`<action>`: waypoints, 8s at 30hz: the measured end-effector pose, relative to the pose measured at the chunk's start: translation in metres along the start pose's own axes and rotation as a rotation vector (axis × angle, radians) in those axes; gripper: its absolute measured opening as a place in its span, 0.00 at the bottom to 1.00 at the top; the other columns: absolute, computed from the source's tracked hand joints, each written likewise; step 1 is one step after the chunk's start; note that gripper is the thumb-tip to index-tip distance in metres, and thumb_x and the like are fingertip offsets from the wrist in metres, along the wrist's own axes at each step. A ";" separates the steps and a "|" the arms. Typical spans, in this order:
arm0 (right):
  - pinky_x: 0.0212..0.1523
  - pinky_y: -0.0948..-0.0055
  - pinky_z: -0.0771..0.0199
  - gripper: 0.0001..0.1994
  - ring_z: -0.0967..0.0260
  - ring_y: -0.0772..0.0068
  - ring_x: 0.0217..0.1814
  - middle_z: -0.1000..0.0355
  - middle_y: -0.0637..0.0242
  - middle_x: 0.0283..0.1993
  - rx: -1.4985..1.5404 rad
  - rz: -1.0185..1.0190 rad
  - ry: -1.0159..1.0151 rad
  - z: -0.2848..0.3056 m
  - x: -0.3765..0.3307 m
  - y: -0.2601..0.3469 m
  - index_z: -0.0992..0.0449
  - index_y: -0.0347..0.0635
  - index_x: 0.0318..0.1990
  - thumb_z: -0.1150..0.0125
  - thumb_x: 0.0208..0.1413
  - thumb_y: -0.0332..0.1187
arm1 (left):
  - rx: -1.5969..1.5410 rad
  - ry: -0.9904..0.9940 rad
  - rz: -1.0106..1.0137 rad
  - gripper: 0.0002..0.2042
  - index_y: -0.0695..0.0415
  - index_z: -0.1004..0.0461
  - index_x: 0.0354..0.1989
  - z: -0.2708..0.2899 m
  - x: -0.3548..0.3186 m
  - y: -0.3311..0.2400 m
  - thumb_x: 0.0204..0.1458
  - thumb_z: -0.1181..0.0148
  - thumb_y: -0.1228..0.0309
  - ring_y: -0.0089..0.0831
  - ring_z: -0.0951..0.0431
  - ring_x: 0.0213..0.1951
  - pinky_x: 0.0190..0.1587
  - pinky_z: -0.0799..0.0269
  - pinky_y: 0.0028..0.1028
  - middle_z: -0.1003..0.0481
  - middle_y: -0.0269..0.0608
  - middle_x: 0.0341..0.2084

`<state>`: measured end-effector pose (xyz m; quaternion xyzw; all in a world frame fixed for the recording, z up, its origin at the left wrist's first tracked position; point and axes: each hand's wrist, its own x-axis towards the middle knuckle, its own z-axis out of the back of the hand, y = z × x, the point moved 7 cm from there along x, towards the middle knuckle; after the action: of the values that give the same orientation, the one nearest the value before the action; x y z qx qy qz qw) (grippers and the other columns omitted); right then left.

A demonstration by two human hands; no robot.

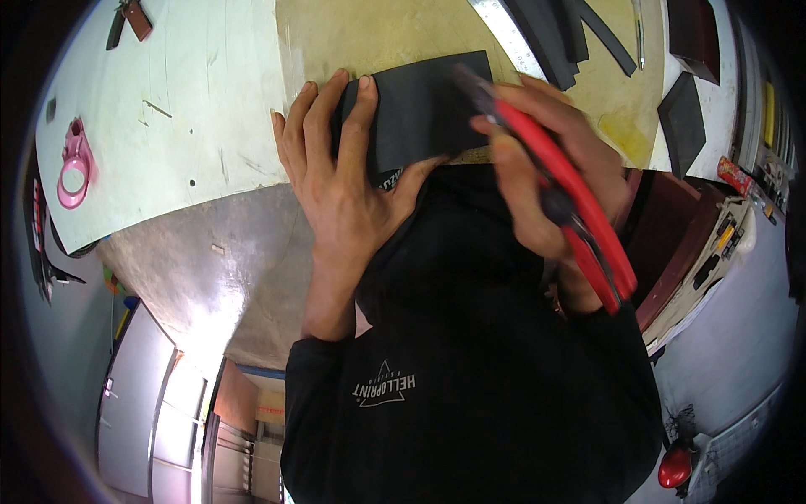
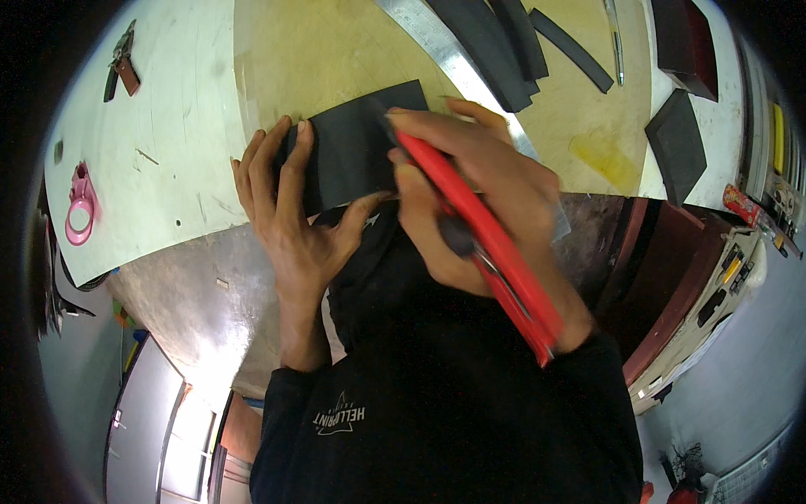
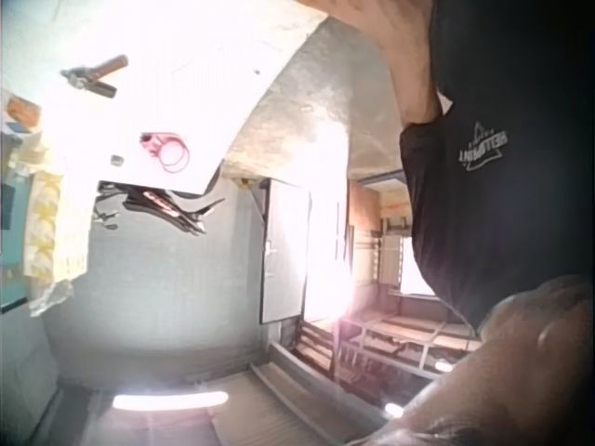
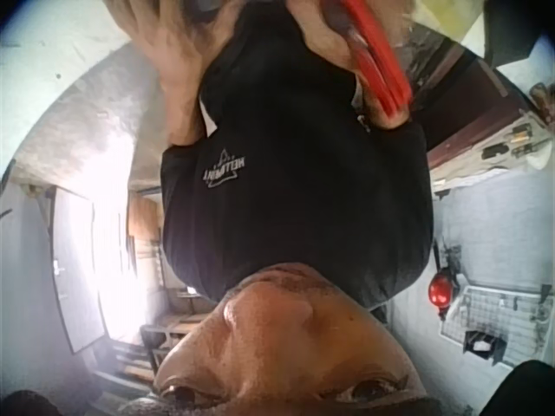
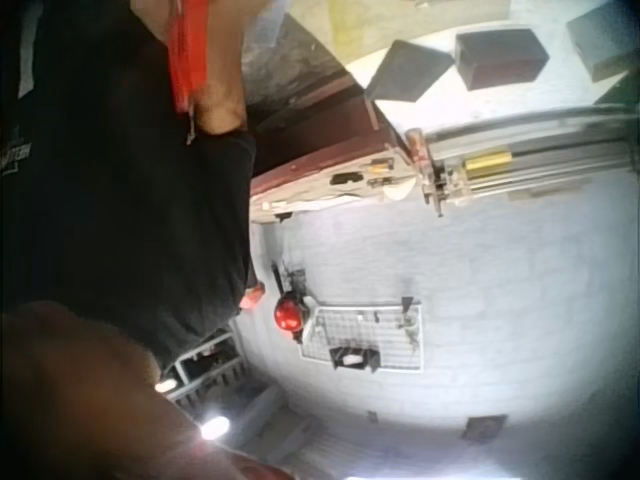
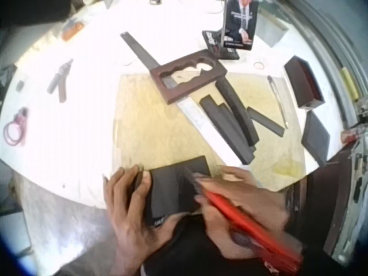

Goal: The person uses a red utility knife to cut a rectangular piece of dark gray foam on a workbench. They hold the foam steady with one hand and carefully cut along a curved outline, rotating the piece as needed to complete the shape.

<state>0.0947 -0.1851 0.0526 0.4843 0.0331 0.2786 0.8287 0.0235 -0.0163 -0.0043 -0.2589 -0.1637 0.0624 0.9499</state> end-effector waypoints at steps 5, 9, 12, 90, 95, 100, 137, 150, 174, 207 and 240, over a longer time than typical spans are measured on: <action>0.55 0.64 0.17 0.17 0.17 0.57 0.50 0.23 0.42 0.55 0.116 -0.065 -0.003 0.012 -0.010 -0.004 0.28 0.25 0.59 0.40 0.63 0.21 | -0.024 -0.005 0.015 0.40 0.57 0.23 0.60 0.000 0.001 -0.001 0.39 0.22 0.46 0.54 0.34 0.67 0.70 0.45 0.58 0.28 0.48 0.62; 0.52 0.67 0.17 0.17 0.17 0.59 0.52 0.23 0.40 0.56 0.133 -0.008 -0.010 -0.009 -0.019 -0.013 0.28 0.25 0.58 0.39 0.62 0.20 | -0.021 0.009 0.014 0.45 0.56 0.25 0.63 0.001 0.002 -0.003 0.33 0.17 0.51 0.53 0.33 0.66 0.70 0.41 0.53 0.28 0.47 0.61; 0.50 0.69 0.16 0.17 0.16 0.59 0.50 0.22 0.40 0.55 0.101 0.012 0.000 -0.017 -0.016 -0.016 0.25 0.25 0.56 0.36 0.60 0.19 | -0.013 0.011 0.007 0.45 0.56 0.25 0.64 0.000 0.001 -0.001 0.34 0.17 0.50 0.53 0.34 0.67 0.70 0.42 0.54 0.28 0.46 0.62; 0.62 0.42 0.24 0.20 0.21 0.39 0.56 0.21 0.41 0.49 -0.012 0.267 0.071 -0.082 0.020 0.019 0.24 0.23 0.53 0.33 0.52 0.20 | -0.162 -0.174 0.098 0.31 0.61 0.26 0.62 0.013 -0.011 0.036 0.47 0.29 0.69 0.53 0.30 0.66 0.72 0.50 0.57 0.27 0.52 0.62; 0.62 0.42 0.24 0.20 0.21 0.40 0.56 0.21 0.41 0.50 -0.044 0.286 0.117 -0.080 0.022 0.017 0.24 0.24 0.54 0.34 0.52 0.21 | -0.161 -0.042 0.154 0.40 0.66 0.46 0.75 -0.003 -0.030 0.007 0.56 0.40 0.60 0.60 0.52 0.78 0.73 0.73 0.66 0.49 0.66 0.75; 0.61 0.45 0.22 0.21 0.20 0.41 0.55 0.21 0.41 0.50 -0.062 0.299 0.157 -0.079 0.026 0.019 0.24 0.25 0.54 0.34 0.51 0.19 | -0.052 -0.072 0.182 0.44 0.71 0.44 0.73 -0.016 -0.030 0.007 0.50 0.37 0.56 0.60 0.48 0.76 0.72 0.81 0.68 0.48 0.68 0.75; 0.41 0.68 0.17 0.21 0.17 0.59 0.36 0.18 0.56 0.39 -0.087 0.310 0.371 -0.061 0.047 0.014 0.20 0.39 0.55 0.29 0.51 0.19 | -0.135 -0.120 0.190 0.66 0.62 0.39 0.72 -0.010 -0.025 0.012 0.14 0.17 0.49 0.50 0.39 0.73 0.72 0.75 0.72 0.38 0.54 0.71; 0.45 0.73 0.16 0.20 0.14 0.64 0.46 0.16 0.55 0.45 -0.120 0.282 0.531 -0.054 0.053 0.011 0.20 0.36 0.57 0.32 0.55 0.18 | -0.074 -0.001 0.110 0.69 0.58 0.46 0.76 0.000 -0.017 0.014 0.16 0.18 0.46 0.48 0.39 0.74 0.75 0.73 0.65 0.41 0.51 0.74; 0.43 0.76 0.16 0.19 0.14 0.66 0.45 0.16 0.55 0.46 -0.136 0.293 0.414 -0.051 0.042 0.017 0.19 0.36 0.55 0.31 0.55 0.19 | -0.092 0.037 0.105 0.69 0.58 0.44 0.75 0.001 -0.015 0.016 0.13 0.16 0.50 0.46 0.42 0.75 0.76 0.74 0.64 0.40 0.50 0.73; 0.60 0.54 0.19 0.20 0.16 0.52 0.41 0.18 0.51 0.45 -0.056 0.242 0.337 -0.047 0.024 0.017 0.20 0.33 0.51 0.32 0.47 0.16 | -0.056 -0.026 0.092 0.62 0.60 0.44 0.74 0.000 -0.014 0.005 0.27 0.20 0.47 0.49 0.40 0.74 0.75 0.71 0.64 0.39 0.56 0.71; 0.63 0.51 0.21 0.19 0.18 0.48 0.54 0.19 0.48 0.45 -0.057 0.141 0.234 -0.040 -0.004 0.013 0.21 0.29 0.50 0.32 0.47 0.17 | -0.019 0.017 0.080 0.65 0.61 0.44 0.75 -0.003 -0.016 0.007 0.20 0.20 0.49 0.48 0.41 0.74 0.76 0.71 0.64 0.40 0.55 0.71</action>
<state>0.0731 -0.1507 0.0412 0.4258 0.0872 0.3916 0.8110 0.0099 -0.0147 -0.0152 -0.2747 -0.1457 0.0964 0.9455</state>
